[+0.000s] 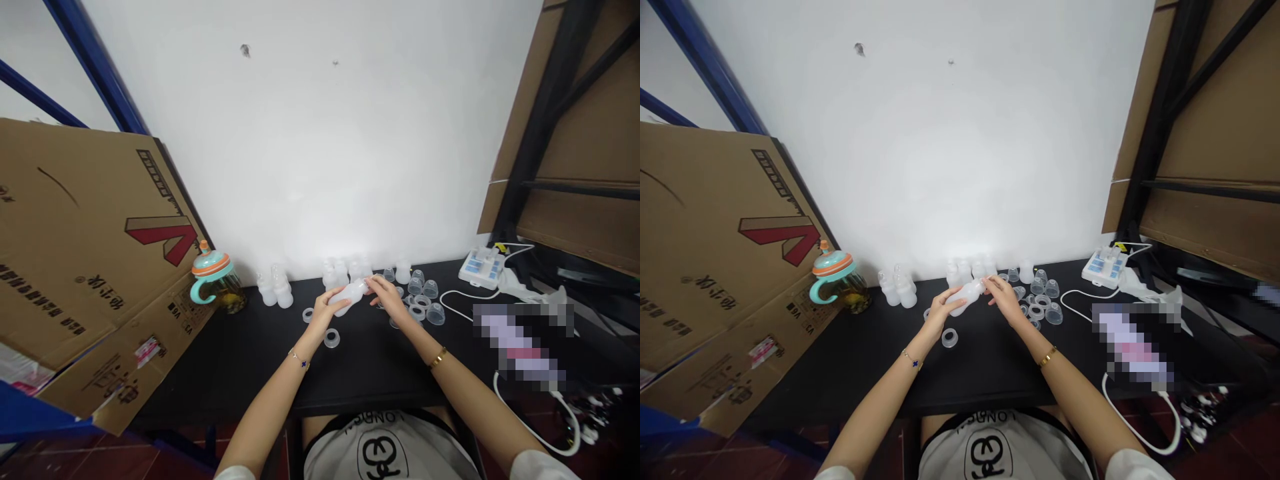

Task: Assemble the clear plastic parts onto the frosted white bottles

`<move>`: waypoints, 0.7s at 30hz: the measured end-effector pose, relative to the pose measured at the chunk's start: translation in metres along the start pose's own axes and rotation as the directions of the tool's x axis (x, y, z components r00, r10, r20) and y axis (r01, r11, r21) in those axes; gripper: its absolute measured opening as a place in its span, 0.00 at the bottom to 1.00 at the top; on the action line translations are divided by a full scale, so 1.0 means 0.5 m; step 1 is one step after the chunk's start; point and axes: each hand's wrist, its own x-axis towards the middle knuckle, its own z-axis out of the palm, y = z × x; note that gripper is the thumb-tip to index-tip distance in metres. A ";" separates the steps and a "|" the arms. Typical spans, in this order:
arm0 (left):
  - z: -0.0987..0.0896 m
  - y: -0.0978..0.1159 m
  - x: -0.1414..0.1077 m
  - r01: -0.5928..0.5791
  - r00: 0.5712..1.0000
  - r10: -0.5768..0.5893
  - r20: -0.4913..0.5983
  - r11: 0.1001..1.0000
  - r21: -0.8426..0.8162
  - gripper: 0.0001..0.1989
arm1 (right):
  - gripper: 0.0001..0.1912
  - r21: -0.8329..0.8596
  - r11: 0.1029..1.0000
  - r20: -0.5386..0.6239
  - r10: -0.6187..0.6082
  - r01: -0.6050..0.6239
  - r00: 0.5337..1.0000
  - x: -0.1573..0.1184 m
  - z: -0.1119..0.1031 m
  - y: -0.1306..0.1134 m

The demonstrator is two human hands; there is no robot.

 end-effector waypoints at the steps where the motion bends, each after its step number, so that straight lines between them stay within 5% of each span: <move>1: 0.000 -0.001 0.000 0.001 1.000 -0.001 0.001 1.000 -0.007 0.24 | 0.19 0.044 0.999 0.018 0.011 -0.012 1.000 0.000 0.000 -0.002; 10: 0.000 0.000 -0.001 0.032 0.999 -0.033 -0.007 0.999 -0.041 0.26 | 0.17 0.265 0.962 0.071 0.045 -0.062 0.996 -0.010 -0.004 -0.005; 21: 0.001 0.004 -0.004 0.047 0.999 -0.048 -0.016 0.998 -0.040 0.26 | 0.14 0.282 0.958 0.075 0.035 -0.055 0.997 -0.007 -0.008 0.001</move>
